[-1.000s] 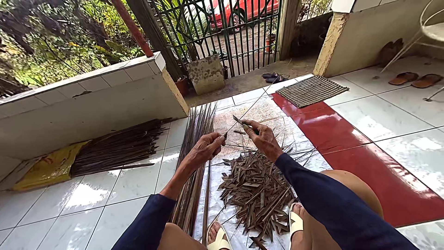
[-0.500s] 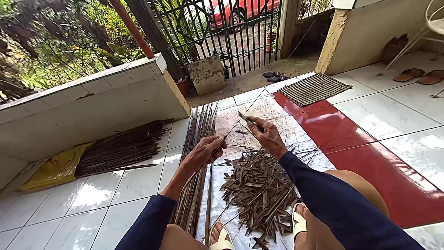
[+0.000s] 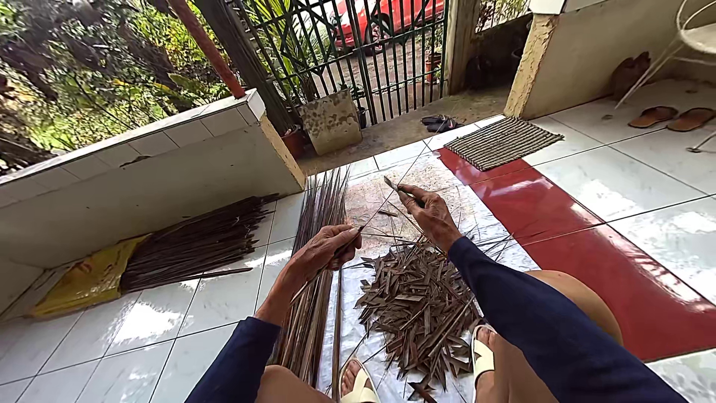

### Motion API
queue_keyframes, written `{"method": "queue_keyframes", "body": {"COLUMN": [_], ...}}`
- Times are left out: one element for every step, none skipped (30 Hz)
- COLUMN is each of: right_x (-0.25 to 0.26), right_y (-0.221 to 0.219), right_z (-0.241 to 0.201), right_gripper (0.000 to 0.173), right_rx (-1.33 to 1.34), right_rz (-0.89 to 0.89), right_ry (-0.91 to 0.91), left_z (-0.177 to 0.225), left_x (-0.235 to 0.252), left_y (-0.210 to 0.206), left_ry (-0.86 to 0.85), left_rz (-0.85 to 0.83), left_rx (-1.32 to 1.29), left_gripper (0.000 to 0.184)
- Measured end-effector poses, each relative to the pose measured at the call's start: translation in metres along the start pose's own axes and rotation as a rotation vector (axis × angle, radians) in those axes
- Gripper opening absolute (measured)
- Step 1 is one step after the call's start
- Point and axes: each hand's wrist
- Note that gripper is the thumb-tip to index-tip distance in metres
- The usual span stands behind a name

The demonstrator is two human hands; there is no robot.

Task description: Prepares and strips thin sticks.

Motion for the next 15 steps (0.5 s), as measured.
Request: {"method": "queue_keyframes", "body": {"right_x": [0.003,0.005,0.007,0.009,0.01,0.011,0.012,0.012,0.011,0.007,0.0,-0.007,-0.013,-0.02,-0.025], "right_y": [0.001,0.003,0.005,0.008,0.011,0.014,0.017,0.019,0.02,0.019,0.016,0.011,0.003,-0.006,-0.015], "right_z": [0.003,0.006,0.007,0.007,0.006,0.005,0.005,0.006,0.005,0.002,-0.003,-0.007,-0.009,-0.01,-0.011], "right_gripper": [0.032,0.033,0.034,0.035,0.036,0.036,0.037,0.039,0.041,0.043,0.044,0.042,0.04,0.037,0.034], "right_rx": [0.018,0.026,0.033,0.041,0.051,0.068,0.097,0.124,0.145,0.149,0.132,0.114,0.098,0.093,0.099], "right_rz": [0.034,0.074,0.118,0.164,0.215,0.263,0.3,0.311,0.295,0.252,0.186,0.112,0.038,-0.023,-0.069], "right_ry": [-0.009,-0.008,-0.003,-0.004,-0.012,-0.025,-0.044,-0.069,-0.085,-0.091,-0.09,-0.087,-0.079,-0.067,-0.05], "left_z": [0.0,0.0,0.0,0.001,0.0,0.0,-0.001,-0.001,-0.001,0.0,0.001,0.002,0.003,0.002,0.001], "left_x": [-0.001,-0.001,-0.002,-0.002,-0.001,-0.001,0.0,0.001,0.002,0.003,0.004,0.006,0.007,0.009,0.012], "left_y": [0.0,0.0,0.0,0.0,0.0,0.001,0.001,0.0,-0.001,-0.002,-0.005,-0.008,-0.012,-0.016,-0.02], "left_ry": [-0.002,-0.004,-0.006,-0.013,-0.026,-0.043,-0.062,-0.079,-0.095,-0.11,-0.118,-0.124,-0.128,-0.134,-0.138], "left_rz": [0.0,0.001,0.005,0.014,0.028,0.046,0.071,0.096,0.115,0.134,0.15,0.162,0.167,0.166,0.156], "left_rx": [-0.007,-0.008,-0.005,0.003,0.017,0.037,0.058,0.079,0.088,0.091,0.095,0.104,0.119,0.14,0.164], "left_gripper": [0.038,0.038,0.037,0.037,0.037,0.037,0.036,0.035,0.033,0.032,0.031,0.03,0.03,0.03,0.03]}}
Point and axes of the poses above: each hand's wrist, its own x-axis towards the middle knuckle, its own y-axis out of the back of the hand, z = x × y, and after that the axes turned 7 degrees about z, right-handed
